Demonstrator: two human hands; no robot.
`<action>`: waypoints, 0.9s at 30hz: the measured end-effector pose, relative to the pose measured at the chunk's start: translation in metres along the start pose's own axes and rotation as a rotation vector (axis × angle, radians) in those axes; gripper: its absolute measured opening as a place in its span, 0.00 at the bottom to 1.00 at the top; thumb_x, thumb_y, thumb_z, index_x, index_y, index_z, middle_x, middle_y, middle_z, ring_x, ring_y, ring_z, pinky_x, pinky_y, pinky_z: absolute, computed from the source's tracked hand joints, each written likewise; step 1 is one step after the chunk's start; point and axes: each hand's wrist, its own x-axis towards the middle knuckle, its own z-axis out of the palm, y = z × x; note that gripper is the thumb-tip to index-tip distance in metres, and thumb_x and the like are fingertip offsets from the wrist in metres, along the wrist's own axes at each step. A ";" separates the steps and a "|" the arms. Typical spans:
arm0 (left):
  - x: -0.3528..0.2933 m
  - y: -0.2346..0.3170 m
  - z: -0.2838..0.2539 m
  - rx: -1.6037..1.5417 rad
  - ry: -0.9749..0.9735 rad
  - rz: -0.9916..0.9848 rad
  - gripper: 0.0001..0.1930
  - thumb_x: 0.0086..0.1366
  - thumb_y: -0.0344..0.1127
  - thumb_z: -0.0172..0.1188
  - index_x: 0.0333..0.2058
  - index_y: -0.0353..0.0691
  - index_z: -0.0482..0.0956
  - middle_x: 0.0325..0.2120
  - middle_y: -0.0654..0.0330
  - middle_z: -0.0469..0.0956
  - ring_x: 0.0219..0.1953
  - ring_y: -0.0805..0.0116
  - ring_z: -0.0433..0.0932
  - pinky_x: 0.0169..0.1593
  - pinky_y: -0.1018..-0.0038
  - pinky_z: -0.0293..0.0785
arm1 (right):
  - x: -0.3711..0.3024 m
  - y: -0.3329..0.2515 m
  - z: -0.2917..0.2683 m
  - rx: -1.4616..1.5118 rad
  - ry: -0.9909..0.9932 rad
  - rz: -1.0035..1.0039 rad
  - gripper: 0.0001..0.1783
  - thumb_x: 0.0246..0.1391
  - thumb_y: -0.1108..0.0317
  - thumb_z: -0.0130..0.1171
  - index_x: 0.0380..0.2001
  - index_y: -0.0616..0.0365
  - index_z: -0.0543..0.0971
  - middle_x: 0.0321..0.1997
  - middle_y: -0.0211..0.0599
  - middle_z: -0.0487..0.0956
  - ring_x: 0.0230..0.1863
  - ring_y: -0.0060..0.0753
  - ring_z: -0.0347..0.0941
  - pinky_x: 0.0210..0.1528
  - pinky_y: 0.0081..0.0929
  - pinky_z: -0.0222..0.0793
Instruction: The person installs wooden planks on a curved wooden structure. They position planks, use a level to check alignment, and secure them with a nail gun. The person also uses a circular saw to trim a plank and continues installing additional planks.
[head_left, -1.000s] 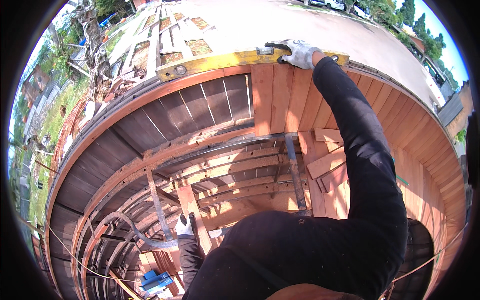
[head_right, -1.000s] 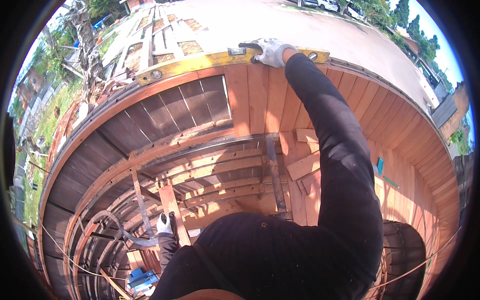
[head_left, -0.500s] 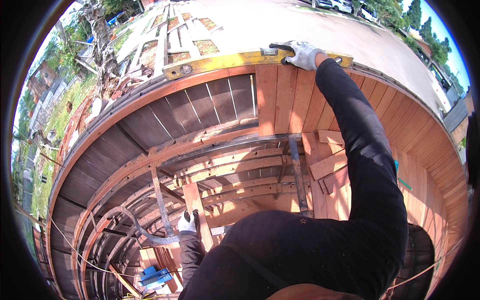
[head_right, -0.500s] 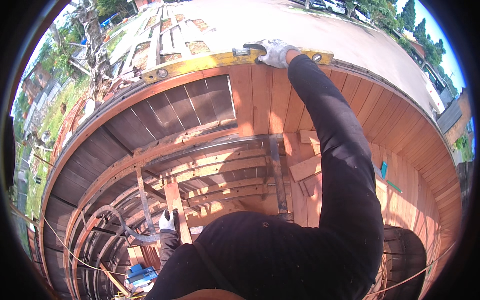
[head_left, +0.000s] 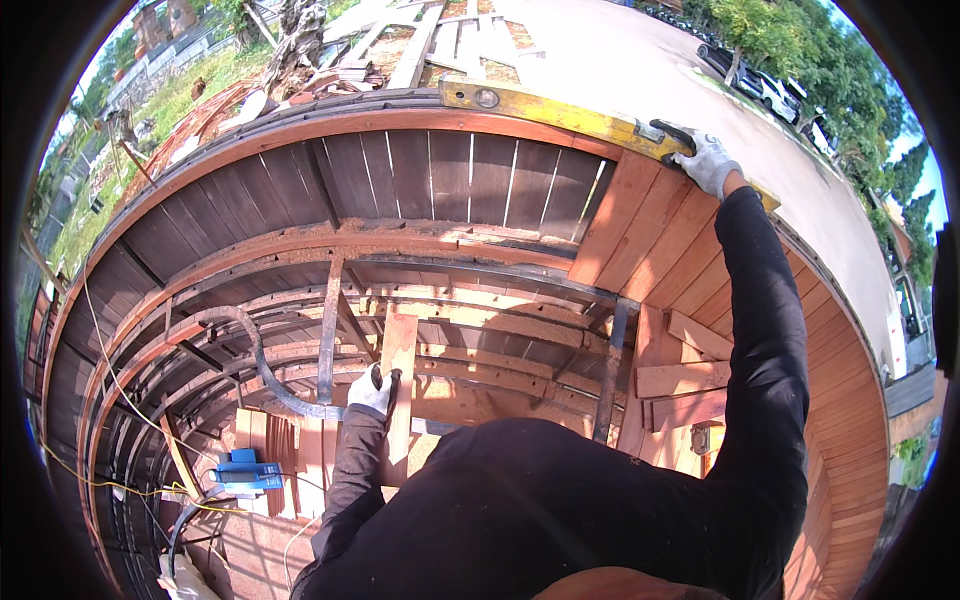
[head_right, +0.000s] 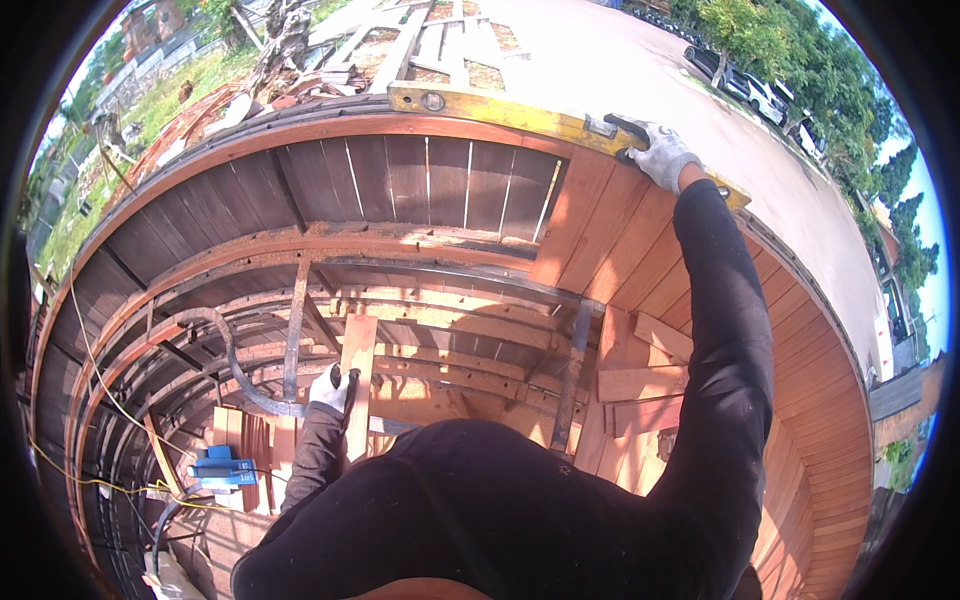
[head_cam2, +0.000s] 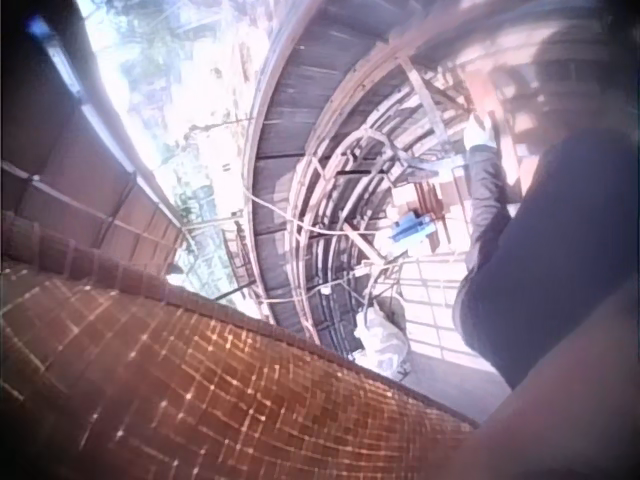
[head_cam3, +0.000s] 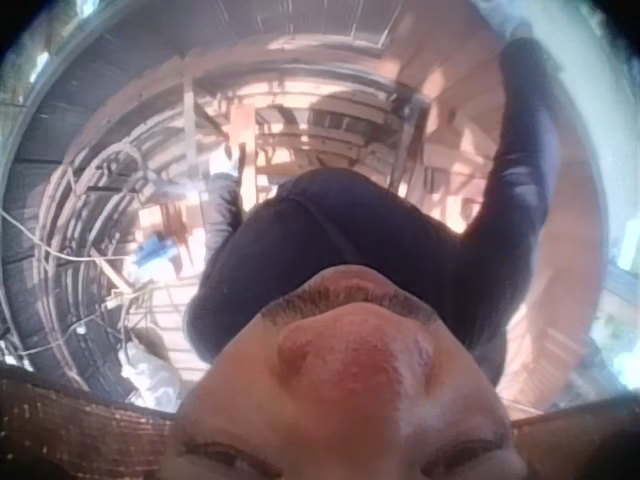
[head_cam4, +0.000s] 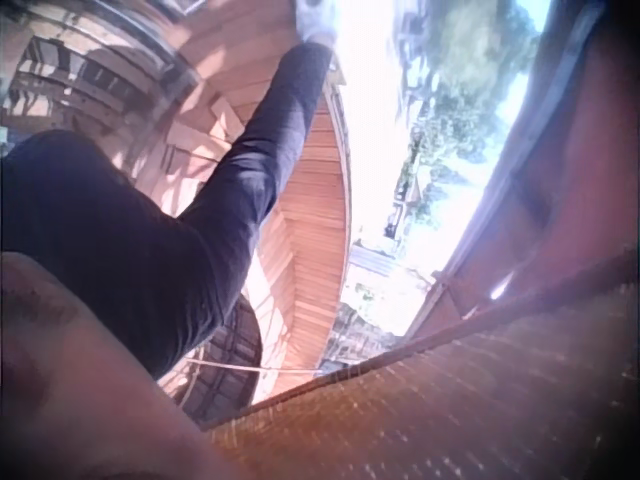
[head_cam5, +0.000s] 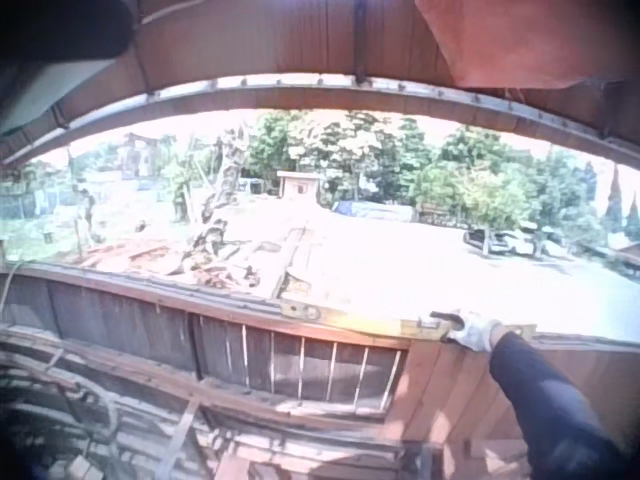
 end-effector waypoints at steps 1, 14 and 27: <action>0.001 -0.002 0.002 0.026 0.002 -0.010 0.23 0.61 0.52 0.59 0.47 0.42 0.77 0.36 0.45 0.81 0.41 0.46 0.80 0.45 0.59 0.75 | 0.001 -0.011 -0.004 0.013 0.032 -0.030 0.29 0.54 0.57 0.61 0.56 0.58 0.71 0.52 0.55 0.75 0.56 0.52 0.69 0.59 0.38 0.65; -0.011 0.046 -0.030 -0.023 0.007 -0.025 0.23 0.62 0.55 0.58 0.47 0.45 0.77 0.35 0.46 0.81 0.40 0.46 0.80 0.44 0.60 0.75 | 0.108 -0.215 0.009 0.016 0.043 -0.278 0.24 0.55 0.53 0.56 0.47 0.60 0.78 0.46 0.55 0.79 0.48 0.50 0.77 0.49 0.39 0.72; -0.008 0.037 -0.023 0.056 -0.010 -0.052 0.24 0.61 0.57 0.56 0.47 0.45 0.77 0.34 0.44 0.81 0.39 0.43 0.79 0.43 0.55 0.75 | 0.145 -0.285 0.051 -0.011 0.005 -0.411 0.31 0.55 0.51 0.52 0.58 0.56 0.71 0.61 0.50 0.71 0.61 0.50 0.68 0.62 0.39 0.64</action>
